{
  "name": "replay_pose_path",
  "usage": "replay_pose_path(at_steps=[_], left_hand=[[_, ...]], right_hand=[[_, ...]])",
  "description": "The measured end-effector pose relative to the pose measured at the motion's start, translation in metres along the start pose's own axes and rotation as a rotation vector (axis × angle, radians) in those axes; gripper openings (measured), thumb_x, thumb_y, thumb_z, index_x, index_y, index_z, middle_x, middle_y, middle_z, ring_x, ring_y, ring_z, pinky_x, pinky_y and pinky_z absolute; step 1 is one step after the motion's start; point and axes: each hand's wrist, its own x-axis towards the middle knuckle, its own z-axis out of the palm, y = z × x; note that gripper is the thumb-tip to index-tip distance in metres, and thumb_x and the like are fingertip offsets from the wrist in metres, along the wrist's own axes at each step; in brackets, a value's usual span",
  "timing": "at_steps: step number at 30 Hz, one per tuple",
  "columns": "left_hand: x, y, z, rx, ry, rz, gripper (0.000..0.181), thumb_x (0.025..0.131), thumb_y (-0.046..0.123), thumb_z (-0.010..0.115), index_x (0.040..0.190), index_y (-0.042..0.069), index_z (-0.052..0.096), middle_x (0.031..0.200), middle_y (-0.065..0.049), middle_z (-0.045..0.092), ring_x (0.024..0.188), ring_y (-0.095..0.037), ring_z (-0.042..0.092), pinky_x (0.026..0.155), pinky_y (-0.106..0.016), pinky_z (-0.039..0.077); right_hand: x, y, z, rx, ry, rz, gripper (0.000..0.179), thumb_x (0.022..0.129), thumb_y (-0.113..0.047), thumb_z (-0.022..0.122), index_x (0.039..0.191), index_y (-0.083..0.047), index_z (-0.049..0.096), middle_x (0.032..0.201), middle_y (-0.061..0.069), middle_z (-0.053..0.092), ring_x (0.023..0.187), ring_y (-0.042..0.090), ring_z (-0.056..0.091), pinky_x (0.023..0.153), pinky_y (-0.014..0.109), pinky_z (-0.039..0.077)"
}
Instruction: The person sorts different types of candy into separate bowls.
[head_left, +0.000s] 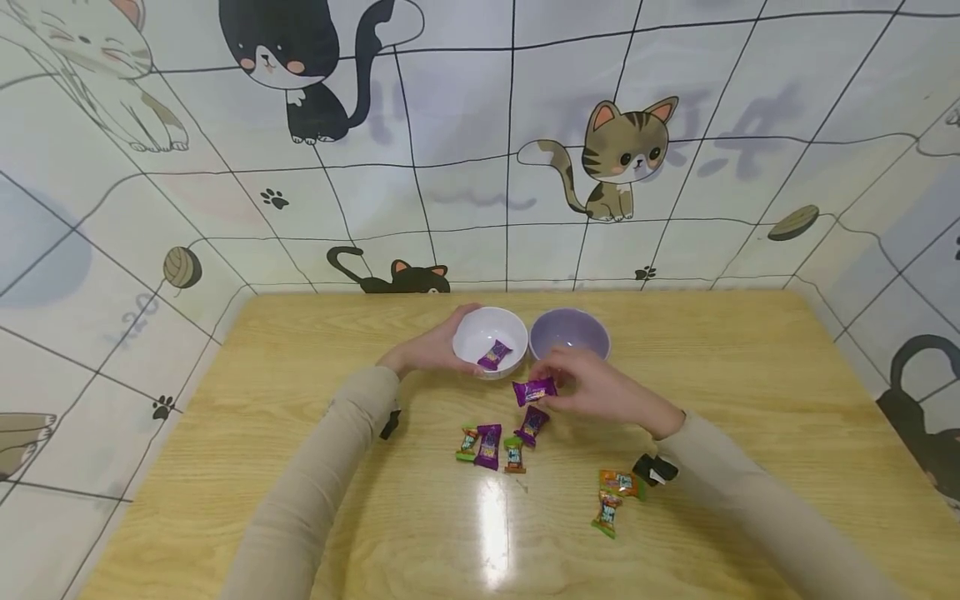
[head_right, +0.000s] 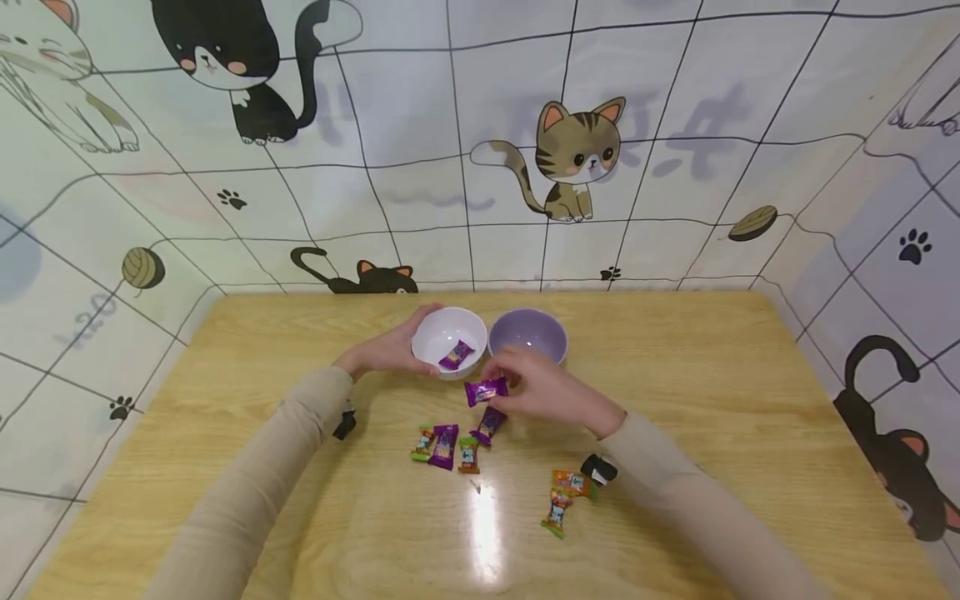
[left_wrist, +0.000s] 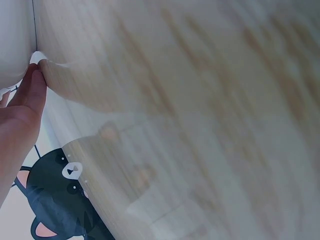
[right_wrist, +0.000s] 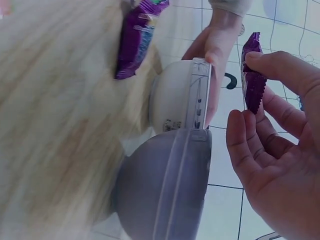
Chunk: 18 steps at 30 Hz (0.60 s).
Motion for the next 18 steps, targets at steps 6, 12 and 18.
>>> replay_pose_path(at_steps=[6, 12, 18], left_hand=[[0.001, -0.003, 0.000, 0.013, 0.007, 0.021, 0.114, 0.070, 0.024, 0.087, 0.152, 0.009, 0.010, 0.142, -0.016, 0.035, 0.126, -0.030, 0.040, 0.101, -0.043, 0.038], [-0.002, 0.000, 0.001, 0.016, 0.008, -0.013, 0.109, 0.073, 0.016, 0.085, 0.153, 0.014, 0.010, 0.143, -0.014, 0.036, 0.126, -0.028, 0.041, 0.101, -0.041, 0.039], [-0.002, 0.003, 0.001, 0.009, 0.000, -0.019, 0.108, 0.073, 0.014, 0.084, 0.153, 0.015, 0.011, 0.142, -0.014, 0.036, 0.125, -0.027, 0.041, 0.100, -0.040, 0.040]], right_hand=[[0.018, 0.003, -0.001, 0.057, 0.042, 0.053, 0.025, 0.079, -0.003, 0.077, 0.101, -0.003, 0.066, 0.095, 0.001, 0.063, 0.082, 0.015, 0.058, 0.072, 0.038, 0.054], [0.035, 0.009, -0.002, 0.040, 0.068, 0.070, 0.025, 0.079, -0.006, 0.078, 0.101, -0.003, 0.067, 0.093, 0.001, 0.062, 0.081, 0.015, 0.058, 0.072, 0.032, 0.053], [0.049, 0.012, -0.003, 0.039, 0.052, 0.137, 0.023, 0.083, -0.009, 0.076, 0.104, -0.004, 0.067, 0.090, 0.001, 0.061, 0.080, 0.016, 0.056, 0.073, 0.033, 0.051]])
